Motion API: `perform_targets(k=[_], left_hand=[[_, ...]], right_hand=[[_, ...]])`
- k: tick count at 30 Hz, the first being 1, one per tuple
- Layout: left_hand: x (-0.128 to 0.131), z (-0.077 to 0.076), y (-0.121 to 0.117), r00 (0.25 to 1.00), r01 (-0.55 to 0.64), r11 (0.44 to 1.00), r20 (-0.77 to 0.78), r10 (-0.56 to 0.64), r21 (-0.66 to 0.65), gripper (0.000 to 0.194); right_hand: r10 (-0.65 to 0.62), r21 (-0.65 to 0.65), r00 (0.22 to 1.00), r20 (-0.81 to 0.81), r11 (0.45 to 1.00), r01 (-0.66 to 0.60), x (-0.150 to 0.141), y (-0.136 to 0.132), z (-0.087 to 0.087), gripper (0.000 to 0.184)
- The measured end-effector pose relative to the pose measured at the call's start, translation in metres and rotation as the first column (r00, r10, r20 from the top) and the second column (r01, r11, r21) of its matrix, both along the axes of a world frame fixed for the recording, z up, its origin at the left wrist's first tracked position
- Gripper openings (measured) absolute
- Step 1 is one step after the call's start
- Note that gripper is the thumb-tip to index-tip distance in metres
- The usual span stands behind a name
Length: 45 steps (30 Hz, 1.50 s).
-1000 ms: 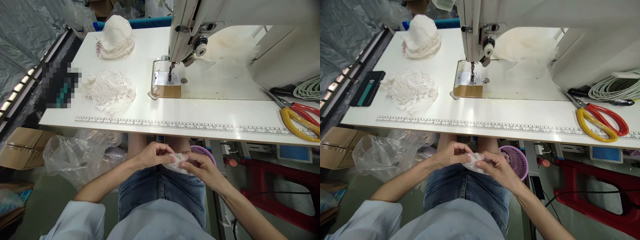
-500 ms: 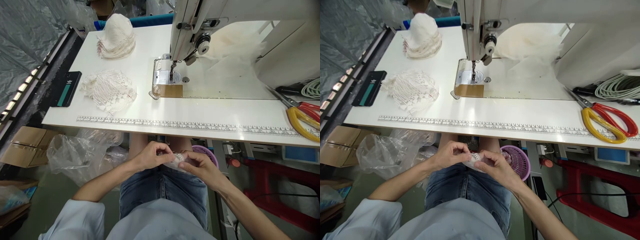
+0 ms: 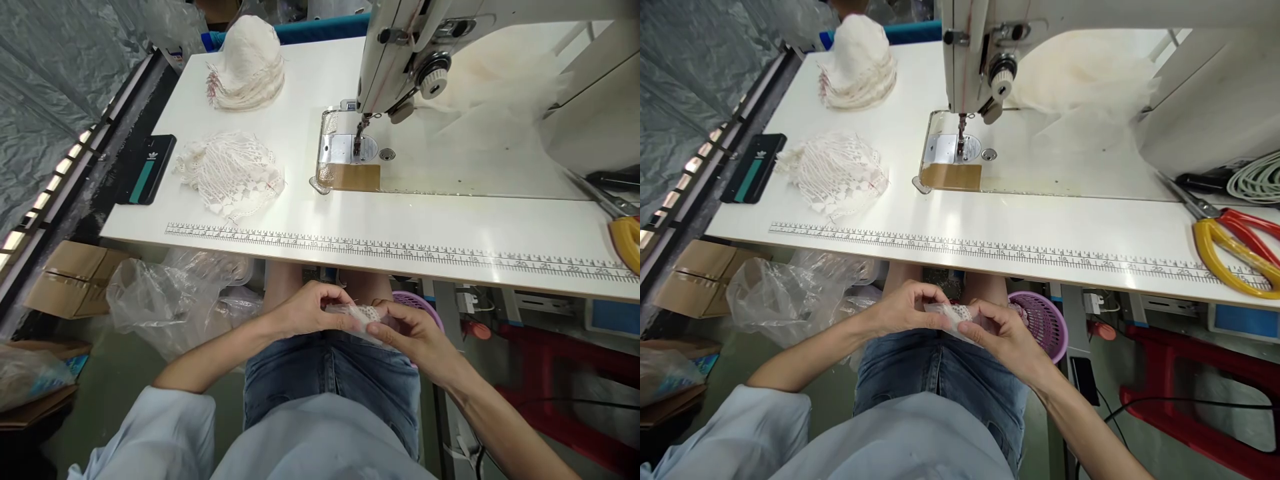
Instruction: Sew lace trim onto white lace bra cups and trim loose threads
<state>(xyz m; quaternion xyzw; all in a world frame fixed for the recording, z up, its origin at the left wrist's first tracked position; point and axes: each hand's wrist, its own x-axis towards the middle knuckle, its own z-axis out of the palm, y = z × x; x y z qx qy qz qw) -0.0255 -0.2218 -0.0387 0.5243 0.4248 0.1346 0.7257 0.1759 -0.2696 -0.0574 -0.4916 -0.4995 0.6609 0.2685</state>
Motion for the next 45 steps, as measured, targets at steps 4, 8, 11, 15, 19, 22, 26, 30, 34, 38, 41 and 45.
perform_targets(k=[4,8,11,15,19,22,26,30,34,38,41,45], left_hand=[[0.001,-0.004,-0.002,1.000,-0.013,1.000,-0.009,0.013,-0.011,0.028],[0.000,-0.008,-0.005,0.999,-0.042,0.999,0.016,0.042,0.000,0.019],[0.001,-0.005,-0.005,0.999,-0.039,0.999,0.013,0.040,-0.010,0.016],[0.002,0.002,-0.003,0.999,-0.040,0.999,-0.022,0.039,-0.035,0.015],[0.004,0.006,-0.003,0.998,-0.040,0.998,-0.055,0.037,-0.038,0.014],[0.005,0.006,-0.004,0.996,-0.032,0.999,-0.089,0.031,-0.015,0.014],[0.005,0.007,-0.005,0.992,-0.016,1.000,-0.124,0.018,0.017,0.015],[0.005,0.008,-0.006,0.989,-0.004,0.998,-0.146,0.014,0.067,0.014],[0.005,0.008,-0.006,0.990,-0.008,0.999,-0.139,0.013,0.033,0.017],[0.006,0.008,-0.006,0.992,-0.058,0.997,-0.117,0.052,-0.048,0.017],[0.006,0.008,-0.005,0.992,-0.079,0.993,-0.108,0.069,-0.091,0.017],[0.006,0.007,-0.005,0.991,-0.086,0.992,-0.108,0.077,-0.088,0.018]], right_hand=[[0.007,0.005,1.000,0.015,1.000,-0.007,0.000,-0.001,0.000,0.023],[0.020,0.039,0.999,0.029,0.999,-0.021,0.000,0.000,0.000,0.025],[0.037,0.054,0.998,0.048,0.998,-0.040,0.001,0.001,-0.002,0.025],[0.025,0.136,0.999,0.047,0.990,-0.031,0.002,0.000,-0.006,0.020],[-0.022,0.263,0.997,0.072,0.965,0.002,0.000,-0.002,-0.007,0.021],[-0.042,0.293,0.996,0.075,0.956,0.018,-0.002,-0.002,-0.007,0.013],[-0.036,0.285,0.995,0.088,0.958,0.009,-0.003,-0.002,-0.009,0.014],[0.000,0.277,0.994,0.108,0.960,-0.030,-0.003,-0.002,-0.009,0.015],[0.001,0.343,0.998,0.068,0.939,-0.025,-0.004,0.000,-0.005,0.001],[-0.006,0.443,0.998,0.059,0.896,-0.021,-0.004,0.001,-0.004,0.006],[-0.038,0.479,0.996,0.080,0.878,-0.004,-0.004,0.000,-0.006,0.004],[-0.059,0.500,0.994,0.090,0.866,0.006,-0.004,-0.001,-0.006,0.006]])
